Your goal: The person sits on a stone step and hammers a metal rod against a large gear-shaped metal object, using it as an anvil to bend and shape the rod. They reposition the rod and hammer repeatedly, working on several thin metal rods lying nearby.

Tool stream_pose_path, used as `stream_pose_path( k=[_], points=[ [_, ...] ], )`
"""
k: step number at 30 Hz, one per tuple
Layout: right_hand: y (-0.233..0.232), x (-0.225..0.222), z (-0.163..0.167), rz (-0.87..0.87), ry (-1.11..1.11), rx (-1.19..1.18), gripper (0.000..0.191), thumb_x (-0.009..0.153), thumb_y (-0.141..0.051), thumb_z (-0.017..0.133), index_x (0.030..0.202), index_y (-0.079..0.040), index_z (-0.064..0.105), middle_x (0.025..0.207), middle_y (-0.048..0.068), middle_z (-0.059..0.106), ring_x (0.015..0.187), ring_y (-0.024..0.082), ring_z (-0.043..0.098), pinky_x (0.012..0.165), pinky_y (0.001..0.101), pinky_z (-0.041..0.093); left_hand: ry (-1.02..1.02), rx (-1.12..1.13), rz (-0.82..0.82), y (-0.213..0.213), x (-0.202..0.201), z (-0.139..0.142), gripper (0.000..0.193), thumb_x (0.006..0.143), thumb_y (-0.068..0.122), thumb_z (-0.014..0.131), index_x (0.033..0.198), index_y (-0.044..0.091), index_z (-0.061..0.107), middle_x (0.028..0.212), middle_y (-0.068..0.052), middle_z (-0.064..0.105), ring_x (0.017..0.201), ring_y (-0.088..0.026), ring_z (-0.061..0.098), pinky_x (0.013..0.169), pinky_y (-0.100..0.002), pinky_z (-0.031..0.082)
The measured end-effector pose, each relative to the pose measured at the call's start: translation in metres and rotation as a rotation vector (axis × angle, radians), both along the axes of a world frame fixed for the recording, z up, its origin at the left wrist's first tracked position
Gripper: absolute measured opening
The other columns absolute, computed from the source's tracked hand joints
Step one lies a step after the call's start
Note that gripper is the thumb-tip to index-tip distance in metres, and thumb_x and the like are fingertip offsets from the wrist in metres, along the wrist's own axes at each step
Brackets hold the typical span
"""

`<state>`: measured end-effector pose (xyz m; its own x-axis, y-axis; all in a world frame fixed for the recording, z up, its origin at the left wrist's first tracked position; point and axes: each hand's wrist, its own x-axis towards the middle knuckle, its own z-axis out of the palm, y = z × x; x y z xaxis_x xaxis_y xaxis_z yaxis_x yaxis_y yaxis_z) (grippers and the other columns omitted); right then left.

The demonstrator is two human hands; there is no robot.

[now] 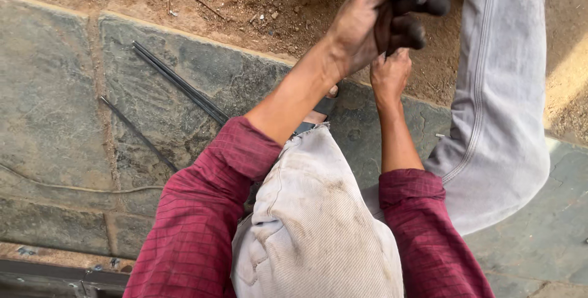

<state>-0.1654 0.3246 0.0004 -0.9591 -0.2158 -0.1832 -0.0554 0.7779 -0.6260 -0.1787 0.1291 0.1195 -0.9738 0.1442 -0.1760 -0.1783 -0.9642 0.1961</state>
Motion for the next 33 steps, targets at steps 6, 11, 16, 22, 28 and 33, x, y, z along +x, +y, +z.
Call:
stream_pose_path(
  k=[6, 11, 16, 22, 28, 33],
  points=[
    [-0.002, 0.001, 0.008, 0.007, 0.006, 0.045, 0.058, 0.1, -0.019, 0.067, 0.147, -0.001, 0.04, 0.118, 0.031, 0.07, 0.107, 0.053, 0.066, 0.089, 0.0558, 0.053, 0.043, 0.06, 0.034, 0.0, -0.014, 0.006, 0.039, 0.114, 0.026, 0.046, 0.132, -0.007, 0.059, 0.118, -0.023, 0.075, 0.082, -0.025, 0.077, 0.077, -0.04, 0.066],
    [-0.013, 0.004, 0.022, -0.041, -0.1, -0.037, 0.064, 0.103, -0.032, 0.068, 0.152, -0.005, 0.037, 0.118, 0.029, 0.072, 0.111, 0.05, 0.067, 0.087, 0.0548, 0.053, 0.058, 0.007, 0.067, 0.003, -0.009, -0.002, 0.037, 0.112, 0.026, 0.051, 0.13, -0.004, 0.062, 0.116, -0.022, 0.076, 0.085, -0.025, 0.078, 0.078, -0.039, 0.067],
    [-0.016, 0.002, 0.027, 0.023, -0.003, 0.009, 0.065, 0.109, -0.042, 0.069, 0.153, -0.005, 0.039, 0.117, 0.029, 0.073, 0.108, 0.051, 0.069, 0.087, 0.0537, 0.056, 0.066, -0.039, 0.117, 0.007, -0.012, -0.003, 0.032, 0.112, 0.024, 0.06, 0.129, -0.003, 0.064, 0.109, -0.02, 0.077, 0.079, -0.023, 0.077, 0.074, -0.037, 0.067],
    [-0.013, 0.003, 0.02, -0.011, -0.151, 0.015, 0.074, 0.104, -0.057, 0.065, 0.15, -0.006, 0.037, 0.103, 0.017, 0.078, 0.098, 0.034, 0.078, 0.085, 0.0465, 0.063, 0.06, -0.165, 0.163, 0.013, -0.012, -0.006, 0.032, 0.11, 0.027, 0.062, 0.129, 0.002, 0.067, 0.107, -0.018, 0.078, 0.085, -0.022, 0.079, 0.077, -0.04, 0.07],
    [-0.012, 0.003, 0.02, 0.014, -0.094, -0.011, 0.067, 0.108, -0.051, 0.068, 0.148, -0.004, 0.041, 0.105, 0.019, 0.078, 0.099, 0.035, 0.078, 0.085, 0.0474, 0.061, 0.027, -0.196, 0.175, 0.017, -0.014, -0.009, 0.031, 0.107, 0.028, 0.065, 0.125, 0.003, 0.067, 0.103, -0.016, 0.078, 0.082, -0.02, 0.078, 0.075, -0.04, 0.07],
    [-0.013, 0.002, 0.019, -0.021, -0.17, -0.03, 0.063, 0.105, -0.042, 0.067, 0.147, -0.003, 0.04, 0.098, 0.02, 0.077, 0.091, 0.034, 0.079, 0.082, 0.0463, 0.062, -0.001, -0.211, 0.165, 0.022, -0.018, -0.012, 0.034, 0.104, 0.034, 0.066, 0.117, 0.002, 0.069, 0.095, -0.015, 0.078, 0.08, -0.021, 0.078, 0.073, -0.039, 0.07]
  ],
)
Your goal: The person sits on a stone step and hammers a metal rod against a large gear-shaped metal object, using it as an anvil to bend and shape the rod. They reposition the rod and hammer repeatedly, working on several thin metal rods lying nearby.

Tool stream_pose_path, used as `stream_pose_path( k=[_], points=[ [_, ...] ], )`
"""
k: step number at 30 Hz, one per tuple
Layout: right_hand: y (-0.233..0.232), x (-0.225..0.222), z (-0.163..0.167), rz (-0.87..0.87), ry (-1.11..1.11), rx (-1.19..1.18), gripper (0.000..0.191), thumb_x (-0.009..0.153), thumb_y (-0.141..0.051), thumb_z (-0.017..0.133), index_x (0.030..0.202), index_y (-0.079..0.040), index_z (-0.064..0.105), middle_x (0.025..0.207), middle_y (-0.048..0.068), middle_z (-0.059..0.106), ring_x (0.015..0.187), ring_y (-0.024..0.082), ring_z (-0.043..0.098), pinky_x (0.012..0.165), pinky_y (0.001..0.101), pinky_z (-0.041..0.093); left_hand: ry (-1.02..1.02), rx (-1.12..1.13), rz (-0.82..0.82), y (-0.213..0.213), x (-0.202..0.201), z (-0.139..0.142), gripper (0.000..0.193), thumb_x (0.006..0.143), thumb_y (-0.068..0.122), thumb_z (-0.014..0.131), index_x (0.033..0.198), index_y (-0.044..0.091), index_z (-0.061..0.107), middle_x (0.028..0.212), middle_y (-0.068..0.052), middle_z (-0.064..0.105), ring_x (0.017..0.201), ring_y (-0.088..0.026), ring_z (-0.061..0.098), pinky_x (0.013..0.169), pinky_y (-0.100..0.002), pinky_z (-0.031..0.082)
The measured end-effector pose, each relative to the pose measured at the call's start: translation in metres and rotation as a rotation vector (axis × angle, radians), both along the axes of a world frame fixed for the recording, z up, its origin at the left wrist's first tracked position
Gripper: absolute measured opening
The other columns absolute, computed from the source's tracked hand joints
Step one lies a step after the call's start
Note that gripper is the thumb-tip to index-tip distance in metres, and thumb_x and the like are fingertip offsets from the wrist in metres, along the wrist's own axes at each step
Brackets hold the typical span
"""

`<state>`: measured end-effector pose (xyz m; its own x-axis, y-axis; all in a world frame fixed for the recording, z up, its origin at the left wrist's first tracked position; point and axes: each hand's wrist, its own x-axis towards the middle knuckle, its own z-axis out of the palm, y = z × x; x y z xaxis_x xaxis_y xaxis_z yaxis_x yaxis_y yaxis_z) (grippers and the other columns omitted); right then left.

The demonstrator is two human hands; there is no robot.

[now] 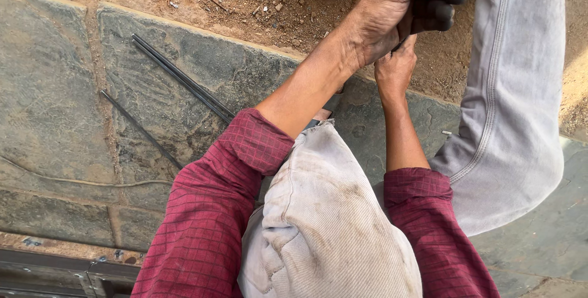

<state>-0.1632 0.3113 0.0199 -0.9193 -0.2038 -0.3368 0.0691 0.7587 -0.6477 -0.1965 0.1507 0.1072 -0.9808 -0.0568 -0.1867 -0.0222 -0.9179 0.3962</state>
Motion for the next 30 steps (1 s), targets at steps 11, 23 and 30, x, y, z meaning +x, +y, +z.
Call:
stream_pose_path(
  k=[11, 23, 30],
  points=[
    [-0.001, 0.002, 0.003, 0.008, 0.001, -0.06, 0.061, 0.106, -0.034, 0.068, 0.147, -0.002, 0.038, 0.09, 0.018, 0.077, 0.083, 0.029, 0.079, 0.075, 0.0453, 0.063, -0.035, -0.014, -0.013, 0.008, -0.003, -0.006, 0.037, 0.101, 0.038, 0.068, 0.113, 0.004, 0.07, 0.09, -0.012, 0.077, 0.077, -0.021, 0.078, 0.069, -0.038, 0.07],
    [0.022, 0.003, -0.044, 0.036, 0.074, 0.022, 0.041, 0.109, -0.033, 0.064, 0.117, 0.007, 0.057, 0.096, 0.022, 0.072, 0.085, 0.029, 0.075, 0.074, 0.0428, 0.061, -0.116, 0.044, -0.094, -0.016, 0.022, 0.012, 0.044, 0.094, 0.047, 0.076, 0.102, 0.004, 0.068, 0.087, -0.011, 0.075, 0.074, -0.02, 0.075, 0.07, -0.037, 0.067],
    [0.009, 0.003, -0.019, -0.229, -0.092, -0.22, 0.058, 0.095, -0.062, 0.065, 0.095, -0.005, 0.059, 0.064, 0.001, 0.059, 0.049, 0.011, 0.061, 0.041, 0.0318, 0.05, -0.534, -0.063, -0.149, -0.033, 0.083, -0.025, 0.041, 0.086, 0.044, 0.076, 0.099, 0.007, 0.068, 0.081, -0.01, 0.075, 0.064, -0.018, 0.075, 0.063, -0.038, 0.067]
  ],
)
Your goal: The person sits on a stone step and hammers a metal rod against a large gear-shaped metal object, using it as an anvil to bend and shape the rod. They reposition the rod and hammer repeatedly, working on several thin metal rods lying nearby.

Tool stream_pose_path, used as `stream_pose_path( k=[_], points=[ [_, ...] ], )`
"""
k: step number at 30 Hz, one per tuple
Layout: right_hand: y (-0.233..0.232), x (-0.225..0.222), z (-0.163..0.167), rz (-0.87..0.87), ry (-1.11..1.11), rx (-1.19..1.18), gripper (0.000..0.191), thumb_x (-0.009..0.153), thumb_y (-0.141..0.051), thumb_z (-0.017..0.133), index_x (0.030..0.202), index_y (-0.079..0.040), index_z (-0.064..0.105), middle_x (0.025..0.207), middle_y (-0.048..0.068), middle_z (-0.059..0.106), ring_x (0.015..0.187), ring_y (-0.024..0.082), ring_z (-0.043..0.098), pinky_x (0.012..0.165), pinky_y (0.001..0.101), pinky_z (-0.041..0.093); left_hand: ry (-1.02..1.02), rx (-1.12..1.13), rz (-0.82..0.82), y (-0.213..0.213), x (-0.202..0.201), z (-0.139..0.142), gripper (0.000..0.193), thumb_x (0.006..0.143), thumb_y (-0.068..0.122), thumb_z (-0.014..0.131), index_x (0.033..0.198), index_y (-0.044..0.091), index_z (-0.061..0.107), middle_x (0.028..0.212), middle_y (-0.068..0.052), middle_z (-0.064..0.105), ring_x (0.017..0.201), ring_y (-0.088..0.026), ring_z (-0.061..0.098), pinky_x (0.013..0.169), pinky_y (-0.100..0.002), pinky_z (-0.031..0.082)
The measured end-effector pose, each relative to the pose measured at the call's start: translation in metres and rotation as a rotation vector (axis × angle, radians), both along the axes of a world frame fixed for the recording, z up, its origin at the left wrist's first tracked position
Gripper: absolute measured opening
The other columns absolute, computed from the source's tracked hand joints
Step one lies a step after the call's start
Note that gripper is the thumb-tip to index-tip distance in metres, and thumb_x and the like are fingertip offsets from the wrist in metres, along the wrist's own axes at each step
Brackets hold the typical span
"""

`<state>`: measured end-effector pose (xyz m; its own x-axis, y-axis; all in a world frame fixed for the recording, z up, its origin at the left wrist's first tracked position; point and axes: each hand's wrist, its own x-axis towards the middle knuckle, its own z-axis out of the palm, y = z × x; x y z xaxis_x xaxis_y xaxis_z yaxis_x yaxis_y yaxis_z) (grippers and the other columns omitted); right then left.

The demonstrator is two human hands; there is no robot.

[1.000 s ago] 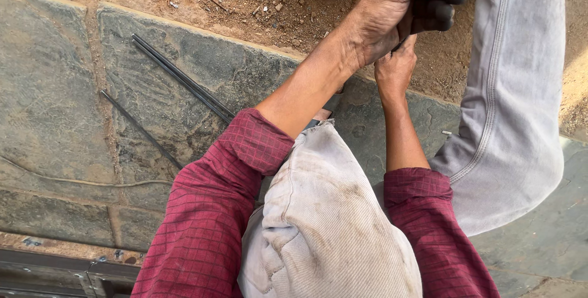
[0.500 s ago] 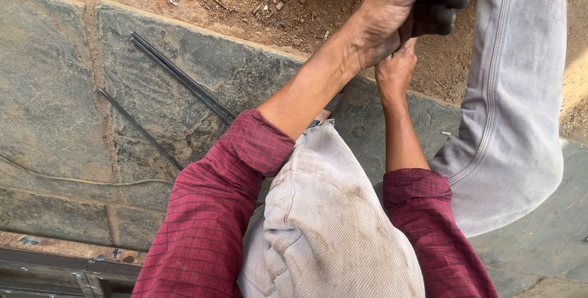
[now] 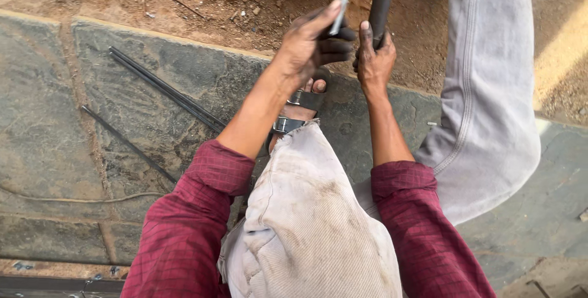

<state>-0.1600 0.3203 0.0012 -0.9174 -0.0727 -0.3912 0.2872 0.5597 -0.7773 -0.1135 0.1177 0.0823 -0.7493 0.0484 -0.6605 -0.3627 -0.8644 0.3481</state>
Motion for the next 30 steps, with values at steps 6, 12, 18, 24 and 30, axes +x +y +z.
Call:
stream_pose_path(
  k=[6, 12, 18, 24, 30],
  points=[
    [-0.008, -0.001, 0.029, -0.014, 0.043, -0.109, 0.063, 0.098, -0.07, 0.06, 0.095, -0.007, 0.058, 0.066, -0.002, 0.056, 0.049, 0.008, 0.059, 0.041, 0.0292, 0.054, -0.111, -0.484, -0.085, 0.004, 0.028, -0.089, 0.034, 0.097, 0.038, 0.071, 0.094, 0.004, 0.068, 0.071, -0.006, 0.067, 0.052, -0.016, 0.066, 0.048, -0.033, 0.056],
    [-0.003, -0.036, 0.065, 0.107, 0.472, -0.212, 0.068, 0.104, -0.07, 0.051, 0.112, -0.003, 0.057, 0.074, 0.005, 0.06, 0.052, 0.009, 0.062, 0.049, 0.03, 0.054, -0.171, -1.157, -0.327, 0.018, 0.038, -0.111, 0.04, 0.102, 0.043, 0.059, 0.092, 0.007, 0.074, 0.066, -0.006, 0.068, 0.061, -0.02, 0.065, 0.057, -0.04, 0.049],
    [-0.011, -0.038, 0.04, 0.215, 0.253, -0.003, 0.07, 0.102, -0.074, 0.048, 0.111, -0.005, 0.05, 0.071, 0.002, 0.059, 0.051, 0.008, 0.06, 0.047, 0.0282, 0.054, -0.226, -1.18, -0.364, 0.019, 0.042, -0.103, 0.036, 0.101, 0.041, 0.055, 0.095, 0.01, 0.073, 0.07, -0.01, 0.071, 0.063, -0.025, 0.069, 0.058, -0.044, 0.051],
    [0.006, -0.044, 0.018, 0.165, 0.283, 0.074, 0.067, 0.105, -0.075, 0.046, 0.106, -0.009, 0.055, 0.075, 0.001, 0.057, 0.056, 0.008, 0.06, 0.051, 0.0296, 0.056, -0.138, -1.234, -0.264, 0.014, 0.049, -0.097, 0.035, 0.101, 0.038, 0.06, 0.095, 0.007, 0.074, 0.071, -0.011, 0.071, 0.064, -0.025, 0.069, 0.059, -0.042, 0.05],
    [0.004, -0.05, 0.016, 0.269, 0.269, 0.242, 0.067, 0.106, -0.071, 0.045, 0.107, -0.005, 0.051, 0.068, 0.002, 0.058, 0.051, 0.012, 0.061, 0.043, 0.0323, 0.054, -0.22, -1.143, -0.366, 0.006, 0.064, -0.097, 0.035, 0.1, 0.037, 0.057, 0.091, 0.006, 0.071, 0.068, -0.013, 0.069, 0.064, -0.03, 0.066, 0.059, -0.045, 0.048]
  ],
)
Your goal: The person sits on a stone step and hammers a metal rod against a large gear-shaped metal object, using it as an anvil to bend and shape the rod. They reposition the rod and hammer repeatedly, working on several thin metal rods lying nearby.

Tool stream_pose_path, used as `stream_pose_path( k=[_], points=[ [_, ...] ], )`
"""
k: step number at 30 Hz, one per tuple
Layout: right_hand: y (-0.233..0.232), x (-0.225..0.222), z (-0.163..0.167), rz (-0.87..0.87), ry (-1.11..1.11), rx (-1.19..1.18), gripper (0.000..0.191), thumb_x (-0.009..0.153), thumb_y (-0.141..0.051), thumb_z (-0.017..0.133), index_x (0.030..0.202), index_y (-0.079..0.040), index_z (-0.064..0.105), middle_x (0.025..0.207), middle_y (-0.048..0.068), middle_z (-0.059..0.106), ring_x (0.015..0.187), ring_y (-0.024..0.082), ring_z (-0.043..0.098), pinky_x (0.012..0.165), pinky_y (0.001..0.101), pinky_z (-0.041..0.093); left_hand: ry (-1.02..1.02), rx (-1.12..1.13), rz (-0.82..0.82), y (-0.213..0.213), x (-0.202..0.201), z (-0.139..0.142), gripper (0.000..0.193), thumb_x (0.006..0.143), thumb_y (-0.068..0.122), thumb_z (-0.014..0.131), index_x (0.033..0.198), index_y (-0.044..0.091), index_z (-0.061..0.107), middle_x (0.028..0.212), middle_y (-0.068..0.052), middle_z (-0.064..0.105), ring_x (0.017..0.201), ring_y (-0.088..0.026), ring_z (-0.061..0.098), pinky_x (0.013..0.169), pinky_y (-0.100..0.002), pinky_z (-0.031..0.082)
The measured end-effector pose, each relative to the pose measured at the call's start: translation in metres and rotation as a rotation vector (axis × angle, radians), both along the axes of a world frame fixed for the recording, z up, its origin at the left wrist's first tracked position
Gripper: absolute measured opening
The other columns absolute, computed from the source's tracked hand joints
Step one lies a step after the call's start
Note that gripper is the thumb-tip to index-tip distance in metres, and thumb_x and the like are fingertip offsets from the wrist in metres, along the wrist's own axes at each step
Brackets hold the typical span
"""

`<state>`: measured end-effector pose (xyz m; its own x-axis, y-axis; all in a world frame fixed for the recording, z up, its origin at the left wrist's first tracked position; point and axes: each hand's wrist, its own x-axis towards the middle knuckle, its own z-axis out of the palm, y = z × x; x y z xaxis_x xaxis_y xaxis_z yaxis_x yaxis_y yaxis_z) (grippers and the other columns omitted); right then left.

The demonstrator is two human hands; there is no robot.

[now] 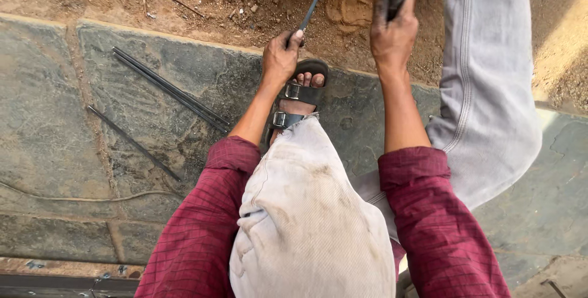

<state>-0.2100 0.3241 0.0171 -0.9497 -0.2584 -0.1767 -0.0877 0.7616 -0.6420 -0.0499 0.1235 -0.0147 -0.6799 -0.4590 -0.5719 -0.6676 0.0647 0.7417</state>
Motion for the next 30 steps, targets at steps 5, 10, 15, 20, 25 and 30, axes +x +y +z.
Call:
stream_pose_path(
  k=[5, 10, 15, 20, 25, 30],
  points=[
    [-0.001, 0.009, 0.008, -0.086, -0.097, 0.119, 0.066, 0.102, -0.068, 0.053, 0.101, -0.003, 0.055, 0.067, 0.011, 0.063, 0.058, 0.025, 0.067, 0.051, 0.0431, 0.053, 0.217, -0.182, -0.017, -0.002, 0.021, -0.003, 0.038, 0.105, 0.04, 0.059, 0.094, 0.005, 0.07, 0.083, -0.017, 0.071, 0.079, -0.031, 0.067, 0.068, -0.044, 0.051],
    [-0.002, 0.006, 0.016, -0.184, -0.131, 0.164, 0.065, 0.097, -0.066, 0.06, 0.094, -0.001, 0.058, 0.073, 0.025, 0.066, 0.071, 0.044, 0.069, 0.066, 0.053, 0.052, 0.316, 0.058, 0.156, -0.017, 0.05, 0.039, 0.033, 0.1, 0.026, 0.068, 0.119, -0.001, 0.067, 0.101, -0.011, 0.075, 0.093, -0.018, 0.071, 0.081, -0.032, 0.057],
    [-0.007, 0.003, 0.008, -0.152, -0.167, 0.225, 0.066, 0.099, -0.07, 0.052, 0.094, -0.004, 0.058, 0.068, 0.016, 0.064, 0.063, 0.034, 0.068, 0.057, 0.0499, 0.054, 0.187, 0.014, 0.113, -0.05, 0.028, 0.146, 0.032, 0.096, 0.019, 0.07, 0.122, 0.001, 0.069, 0.085, -0.008, 0.076, 0.066, -0.011, 0.07, 0.055, -0.027, 0.058],
    [-0.009, -0.001, 0.004, -0.168, -0.276, 0.17, 0.066, 0.096, -0.072, 0.043, 0.099, -0.008, 0.055, 0.064, 0.008, 0.061, 0.055, 0.026, 0.066, 0.047, 0.0462, 0.056, 0.551, -0.336, -0.008, -0.06, -0.072, 0.184, 0.034, 0.105, 0.028, 0.06, 0.121, -0.001, 0.068, 0.082, -0.009, 0.075, 0.063, -0.013, 0.075, 0.047, -0.027, 0.058],
    [-0.013, 0.001, 0.012, -0.17, -0.224, 0.244, 0.067, 0.098, -0.07, 0.049, 0.096, -0.004, 0.057, 0.066, 0.018, 0.064, 0.064, 0.036, 0.069, 0.059, 0.0527, 0.054, 0.931, -0.587, -0.098, -0.044, -0.205, 0.115, 0.036, 0.114, 0.035, 0.053, 0.125, 0.002, 0.063, 0.091, -0.011, 0.071, 0.075, -0.018, 0.072, 0.057, -0.027, 0.06],
    [-0.017, 0.0, 0.018, -0.171, -0.162, 0.254, 0.065, 0.1, -0.067, 0.052, 0.095, -0.002, 0.057, 0.071, 0.026, 0.065, 0.069, 0.045, 0.069, 0.065, 0.0553, 0.054, 0.366, -0.455, -0.321, -0.026, -0.207, 0.04, 0.037, 0.109, 0.032, 0.046, 0.127, 0.002, 0.056, 0.071, -0.008, 0.062, 0.052, -0.016, 0.06, 0.042, -0.027, 0.048]
  ],
)
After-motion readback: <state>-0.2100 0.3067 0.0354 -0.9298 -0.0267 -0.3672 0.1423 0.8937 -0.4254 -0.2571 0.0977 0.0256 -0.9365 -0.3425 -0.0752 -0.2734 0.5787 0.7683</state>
